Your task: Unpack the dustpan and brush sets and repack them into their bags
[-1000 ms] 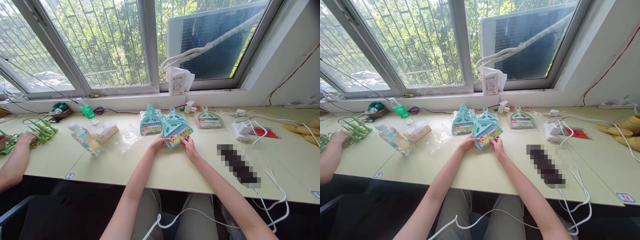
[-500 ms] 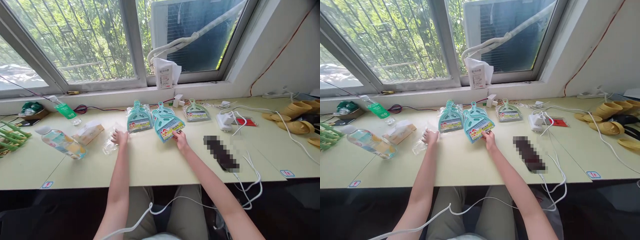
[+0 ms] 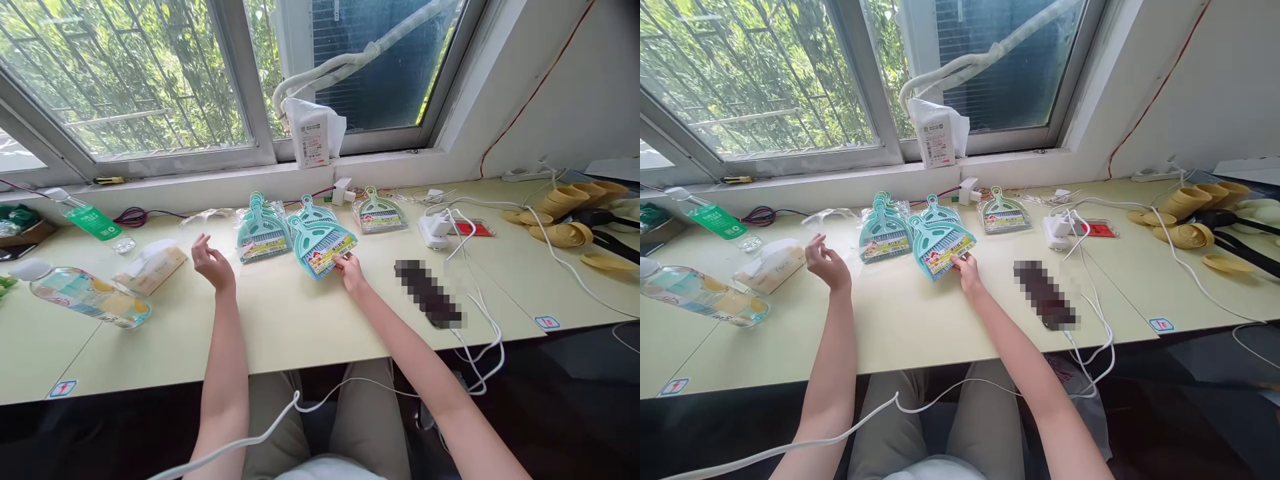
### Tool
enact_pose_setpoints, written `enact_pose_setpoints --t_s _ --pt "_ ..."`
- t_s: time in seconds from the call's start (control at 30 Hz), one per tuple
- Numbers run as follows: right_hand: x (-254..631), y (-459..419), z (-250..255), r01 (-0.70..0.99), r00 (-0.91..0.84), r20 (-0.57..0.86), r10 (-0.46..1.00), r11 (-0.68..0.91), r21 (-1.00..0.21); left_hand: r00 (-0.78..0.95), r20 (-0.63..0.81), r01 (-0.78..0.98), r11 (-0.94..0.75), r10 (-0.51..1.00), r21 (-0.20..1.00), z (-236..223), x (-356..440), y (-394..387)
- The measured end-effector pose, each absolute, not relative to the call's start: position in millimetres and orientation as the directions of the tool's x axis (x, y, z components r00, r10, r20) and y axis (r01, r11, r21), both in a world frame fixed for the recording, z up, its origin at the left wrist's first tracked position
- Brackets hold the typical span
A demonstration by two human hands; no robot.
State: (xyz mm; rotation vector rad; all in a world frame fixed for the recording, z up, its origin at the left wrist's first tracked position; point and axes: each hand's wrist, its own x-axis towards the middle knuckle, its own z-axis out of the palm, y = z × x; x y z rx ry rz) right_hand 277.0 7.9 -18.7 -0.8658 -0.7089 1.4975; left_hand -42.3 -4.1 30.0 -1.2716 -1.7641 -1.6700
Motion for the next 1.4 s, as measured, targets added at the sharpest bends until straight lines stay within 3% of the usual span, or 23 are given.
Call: enact_pose_setpoints --t_s 0.1,0.2,0.33,0.43,0.6,0.8,1.07,1.2,1.3,1.4 --pt "279 8 -16 -0.553 -0.002 -0.108 0.994 -0.092 -0.828 -0.438 0.852 0.828 -0.242 0.286 0.506 39 -29 -3" --pt "282 9 -12 -0.556 0.000 -0.091 0.996 -0.075 -0.828 -0.300 0.839 0.828 -0.313 0.454 0.466 29 -16 9" --pt "287 9 -7 -0.541 -0.001 -0.045 0.999 -0.039 -0.840 0.029 0.630 0.823 -0.376 0.776 0.426 -8 6 28" --pt "290 7 -3 -0.509 -0.033 -0.029 0.999 -0.042 -0.859 0.143 0.495 0.835 -0.373 0.857 0.405 -28 19 33" --pt "294 5 -3 -0.362 -0.167 -0.076 0.983 -0.133 -0.923 0.042 0.555 0.824 -0.343 0.831 0.451 -28 17 32" --pt "299 10 -10 -0.245 -0.118 -0.115 0.986 -0.141 -0.959 -0.082 0.622 0.796 -0.325 0.779 0.511 -23 8 32" --pt "284 1 -9 -0.197 -0.229 -0.099 0.968 -0.145 -0.970 0.160 0.670 0.682 -0.572 0.725 0.456 -19 45 25" --pt "276 -1 -15 -0.245 -0.173 -0.093 0.980 -0.135 -0.960 0.290 0.659 0.613 -0.663 0.694 0.429 -9 67 12" --pt "275 0 -18 -0.320 -0.114 -0.088 0.989 -0.121 -0.940 0.177 0.699 0.692 -0.592 0.693 0.412 2 80 0" --pt "277 1 -16 -0.382 -0.070 -0.066 0.995 -0.088 -0.920 -0.239 0.726 0.718 -0.386 0.645 0.579 9 85 -5"
